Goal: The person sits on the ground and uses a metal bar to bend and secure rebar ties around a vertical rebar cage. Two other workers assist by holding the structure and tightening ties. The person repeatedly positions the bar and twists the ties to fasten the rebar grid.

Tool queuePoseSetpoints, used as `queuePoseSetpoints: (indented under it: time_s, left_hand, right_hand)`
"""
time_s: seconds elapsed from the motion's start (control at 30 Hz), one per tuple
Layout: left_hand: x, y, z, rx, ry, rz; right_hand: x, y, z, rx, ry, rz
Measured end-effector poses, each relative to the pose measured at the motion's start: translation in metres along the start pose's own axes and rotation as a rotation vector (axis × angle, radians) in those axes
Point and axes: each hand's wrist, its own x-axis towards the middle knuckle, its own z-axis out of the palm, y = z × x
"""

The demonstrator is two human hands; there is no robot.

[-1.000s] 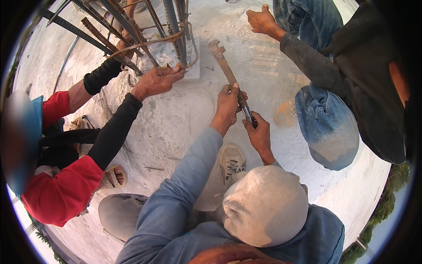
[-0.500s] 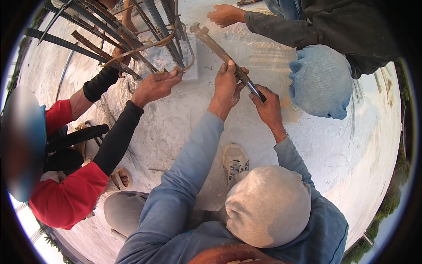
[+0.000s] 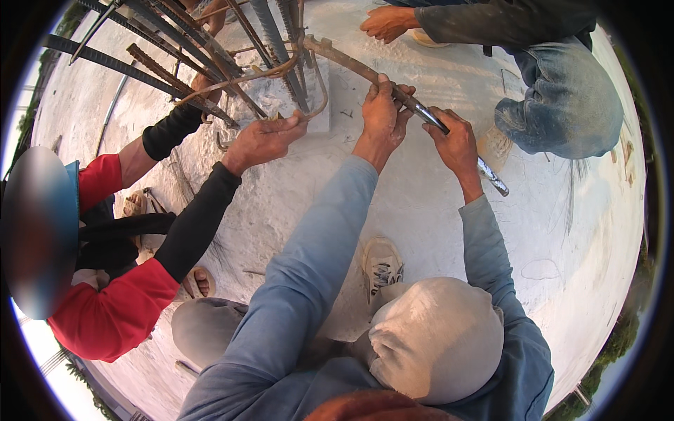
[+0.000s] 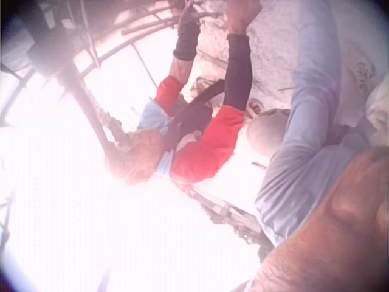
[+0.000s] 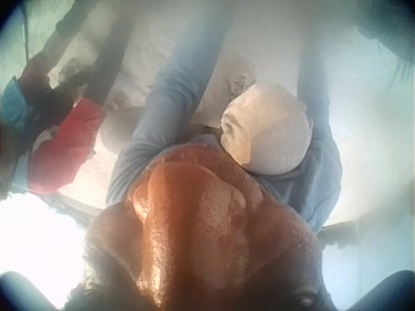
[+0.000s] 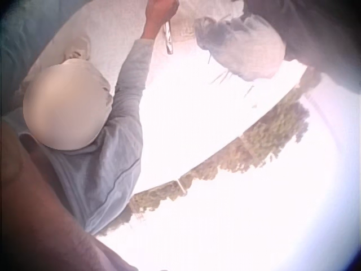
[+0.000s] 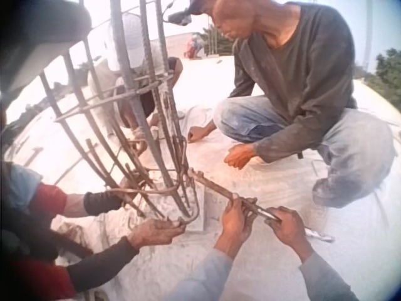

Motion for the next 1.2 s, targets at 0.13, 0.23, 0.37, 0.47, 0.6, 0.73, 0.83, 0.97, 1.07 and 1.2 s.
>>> queuePoseSetpoints:
  time_s: [0.13, 0.23, 0.37, 0.47, 0.6, 0.73, 0.83, 0.97, 1.07, 1.2]
  left_hand:
    - [0.010, -0.005, 0.009, -0.034, -0.001, 0.032]
    - [0.016, -0.011, 0.013, -0.058, 0.016, 0.049]
    - [0.031, -0.017, 0.020, -0.086, 0.042, 0.087]
    - [0.042, -0.022, 0.023, -0.100, 0.039, 0.133]
    - [0.054, -0.027, 0.029, -0.162, 0.063, 0.155]
    - [0.050, -0.025, 0.027, -0.143, 0.079, 0.152]
    - [0.042, -0.022, 0.025, -0.119, 0.106, 0.118]
    - [0.034, -0.016, 0.020, -0.092, 0.099, 0.091]
    - [0.027, -0.011, 0.014, -0.050, 0.061, 0.051]
    - [0.019, -0.006, 0.011, -0.064, -0.005, 0.045]
  right_hand:
    - [0.016, 0.002, -0.015, -0.069, -0.043, 0.011]
    - [0.026, 0.007, -0.019, -0.107, -0.078, 0.031]
    - [0.047, 0.021, -0.019, -0.140, -0.092, 0.024]
    - [0.061, 0.033, -0.020, -0.170, -0.067, -0.017]
    - [0.072, 0.041, -0.026, -0.164, -0.043, -0.092]
    - [0.065, 0.055, -0.056, -0.335, -0.214, 0.146]
    - [0.042, 0.078, -0.084, -0.458, -0.323, 0.149]
    - [0.006, 0.108, -0.099, -0.224, -0.385, 0.267]
    - [-0.019, 0.113, -0.097, -0.167, -0.365, 0.300]
    - [-0.031, 0.108, -0.093, -0.388, -0.227, 0.148]
